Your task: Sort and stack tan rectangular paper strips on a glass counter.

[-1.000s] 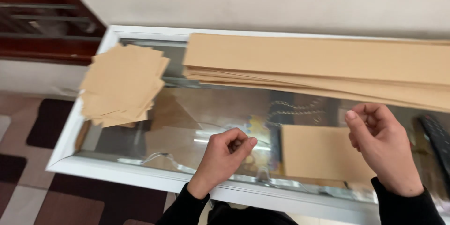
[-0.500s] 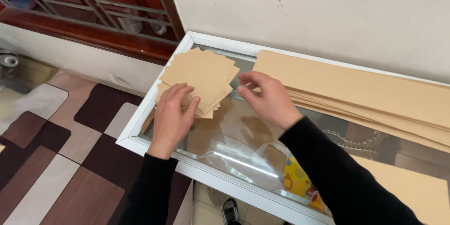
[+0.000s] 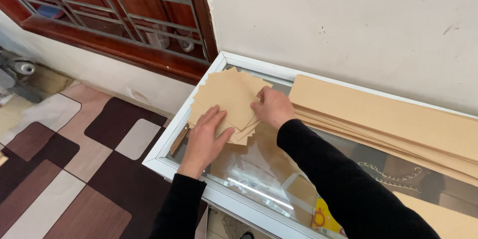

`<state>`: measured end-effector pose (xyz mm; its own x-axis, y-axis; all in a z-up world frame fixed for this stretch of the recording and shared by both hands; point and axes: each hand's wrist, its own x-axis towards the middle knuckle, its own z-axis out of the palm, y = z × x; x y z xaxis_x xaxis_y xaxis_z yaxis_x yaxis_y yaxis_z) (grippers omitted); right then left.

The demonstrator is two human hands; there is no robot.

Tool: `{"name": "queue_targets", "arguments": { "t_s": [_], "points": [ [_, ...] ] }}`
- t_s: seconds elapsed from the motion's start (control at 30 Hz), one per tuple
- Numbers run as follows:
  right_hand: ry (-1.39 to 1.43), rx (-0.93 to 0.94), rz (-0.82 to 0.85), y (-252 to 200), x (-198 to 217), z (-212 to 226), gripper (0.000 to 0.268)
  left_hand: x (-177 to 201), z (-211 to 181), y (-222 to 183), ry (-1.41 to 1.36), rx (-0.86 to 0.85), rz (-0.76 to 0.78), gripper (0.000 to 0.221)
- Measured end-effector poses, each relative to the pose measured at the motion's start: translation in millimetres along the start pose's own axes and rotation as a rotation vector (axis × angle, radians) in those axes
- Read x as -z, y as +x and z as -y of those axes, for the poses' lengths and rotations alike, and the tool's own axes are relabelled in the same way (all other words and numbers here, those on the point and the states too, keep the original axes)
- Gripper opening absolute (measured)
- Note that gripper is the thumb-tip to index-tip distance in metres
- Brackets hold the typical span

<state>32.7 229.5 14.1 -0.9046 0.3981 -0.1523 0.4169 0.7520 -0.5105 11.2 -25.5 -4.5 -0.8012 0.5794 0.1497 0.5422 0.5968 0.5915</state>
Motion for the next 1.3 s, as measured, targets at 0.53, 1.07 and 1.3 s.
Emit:
{"name": "queue_targets", "arguments": {
  "t_s": [0.53,1.07,1.3],
  "points": [
    [0.164,0.014,-0.27,16.2,26.1,-28.2,0.035,10.9,-6.3,2.2,-0.05,0.028,-0.03,0.082],
    [0.752,0.004,-0.259,-129.7,98.2,-133.2,0.024,18.2,-77.8,-9.7,-0.692,0.026,-0.241,0.04],
    [0.946,-0.076,-0.276,-212.5,112.8,-205.8,0.026,-64.2,-133.9,-20.8,-0.913,0.054,0.051,0.018]
  ]
}}
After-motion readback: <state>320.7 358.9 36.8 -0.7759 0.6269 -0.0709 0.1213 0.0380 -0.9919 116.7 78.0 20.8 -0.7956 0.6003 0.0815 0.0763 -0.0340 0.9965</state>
